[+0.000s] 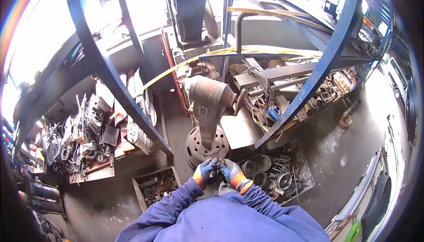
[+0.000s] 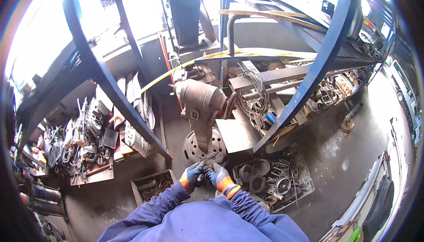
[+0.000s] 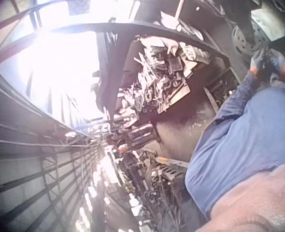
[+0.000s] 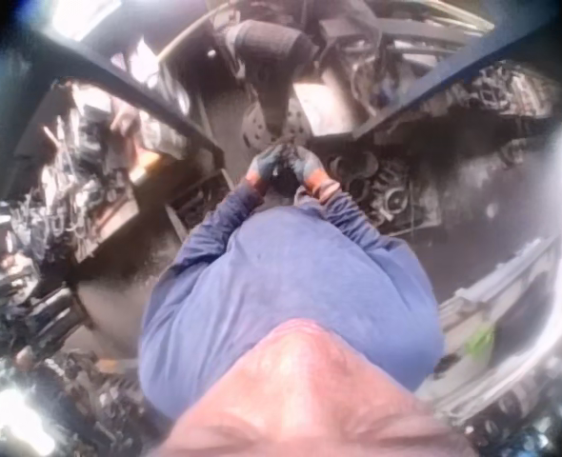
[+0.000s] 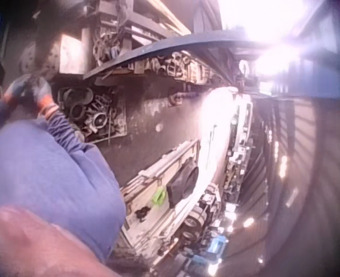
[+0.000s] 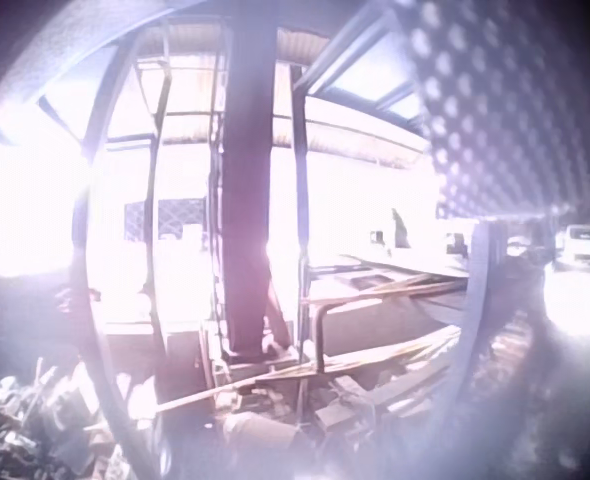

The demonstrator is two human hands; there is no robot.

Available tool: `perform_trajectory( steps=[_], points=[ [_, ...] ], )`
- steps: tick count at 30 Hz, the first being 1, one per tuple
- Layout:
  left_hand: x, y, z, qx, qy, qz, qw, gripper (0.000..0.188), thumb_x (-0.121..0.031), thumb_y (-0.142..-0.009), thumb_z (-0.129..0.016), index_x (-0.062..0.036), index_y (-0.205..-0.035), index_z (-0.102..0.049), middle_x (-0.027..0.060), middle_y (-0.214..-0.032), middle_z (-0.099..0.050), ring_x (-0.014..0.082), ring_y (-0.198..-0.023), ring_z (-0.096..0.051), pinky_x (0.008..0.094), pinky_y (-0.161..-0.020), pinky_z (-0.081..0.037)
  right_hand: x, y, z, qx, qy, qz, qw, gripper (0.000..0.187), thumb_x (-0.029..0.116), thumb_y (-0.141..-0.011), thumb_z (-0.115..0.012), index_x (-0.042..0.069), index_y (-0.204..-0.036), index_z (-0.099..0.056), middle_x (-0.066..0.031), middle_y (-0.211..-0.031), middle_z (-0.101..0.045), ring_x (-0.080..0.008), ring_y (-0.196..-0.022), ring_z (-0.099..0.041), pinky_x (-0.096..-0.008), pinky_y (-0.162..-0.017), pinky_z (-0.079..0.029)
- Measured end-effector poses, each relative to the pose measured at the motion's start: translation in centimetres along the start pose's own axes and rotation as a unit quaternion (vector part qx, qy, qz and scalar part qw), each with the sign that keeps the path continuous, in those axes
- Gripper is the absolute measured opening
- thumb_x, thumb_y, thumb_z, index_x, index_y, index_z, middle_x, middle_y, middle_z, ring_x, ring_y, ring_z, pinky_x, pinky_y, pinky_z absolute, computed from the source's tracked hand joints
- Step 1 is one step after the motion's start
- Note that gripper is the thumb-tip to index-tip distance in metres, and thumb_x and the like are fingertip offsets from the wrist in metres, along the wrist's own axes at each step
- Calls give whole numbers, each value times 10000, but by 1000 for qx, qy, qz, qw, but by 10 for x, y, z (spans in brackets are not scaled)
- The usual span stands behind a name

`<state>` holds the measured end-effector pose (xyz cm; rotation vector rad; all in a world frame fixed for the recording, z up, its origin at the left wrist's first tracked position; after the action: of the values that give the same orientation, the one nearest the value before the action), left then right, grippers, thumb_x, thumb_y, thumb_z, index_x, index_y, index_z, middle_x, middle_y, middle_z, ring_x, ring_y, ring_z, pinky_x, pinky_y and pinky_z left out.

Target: The person uses a bench grinder to smooth the edges of small metal parts. They repeatedly hold the parts against the spinning wheel, rotate them to treat different sides, and briefly inspect the surfaces before continuing.

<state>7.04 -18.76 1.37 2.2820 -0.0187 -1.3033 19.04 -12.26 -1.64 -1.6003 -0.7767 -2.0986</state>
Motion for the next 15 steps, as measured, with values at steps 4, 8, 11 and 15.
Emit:
perform_trajectory(
  steps=[4, 8, 11, 15],
  points=[
    [7, -90, -18, 96, 84, 67, 989, 374, -372, -1019, -418, -73, -986, -641, 16, -798, -648, 94, -652, -593, 219, -587, -466, 5, -77, 59, -70, 190, -18, 979, 457, 453, -868, -662, 16, -996, -631, -234, -935, -664, -356, -885, -637, -428, -741, -492],
    [-21, -129, -62, -11, 17, 27, 999, 242, -314, -950, -594, -77, -995, -624, 16, -856, -643, 106, -720, -598, 246, -648, -489, 8, -119, 91, -75, 215, -54, 972, 357, 354, -852, -639, 19, -977, -621, -285, -1007, -648, -461, -1008, -608, -467, -827, -493],
    [-23, -158, -69, -39, -88, -11, 995, 251, -284, -877, -718, -73, -964, -614, 3, -802, -622, 102, -679, -569, 249, -590, -467, 9, -140, 102, -74, 211, -69, 972, 314, 241, -872, -555, 2, -1068, -611, -299, -991, -651, -444, -998, -629, -451, -801, -508],
    [-23, -186, -74, -31, -49, 26, 998, 298, -275, -849, -737, -41, -987, -616, 35, -852, -642, 122, -728, -586, 275, -619, -485, 4, -159, 113, -91, 210, -74, 971, 292, 234, -880, -533, 5, -1048, -607, -285, -968, -663, -401, -968, -657, -442, -790, -514]
  ],
)
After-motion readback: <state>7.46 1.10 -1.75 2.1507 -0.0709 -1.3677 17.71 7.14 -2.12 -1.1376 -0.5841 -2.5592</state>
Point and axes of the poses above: each hand's wrist, its own y-axis away from the middle knuckle, its own z-axis out of the back of the hand, x = y × z, the point moved 3 cm from there along -y, towards the middle knuckle
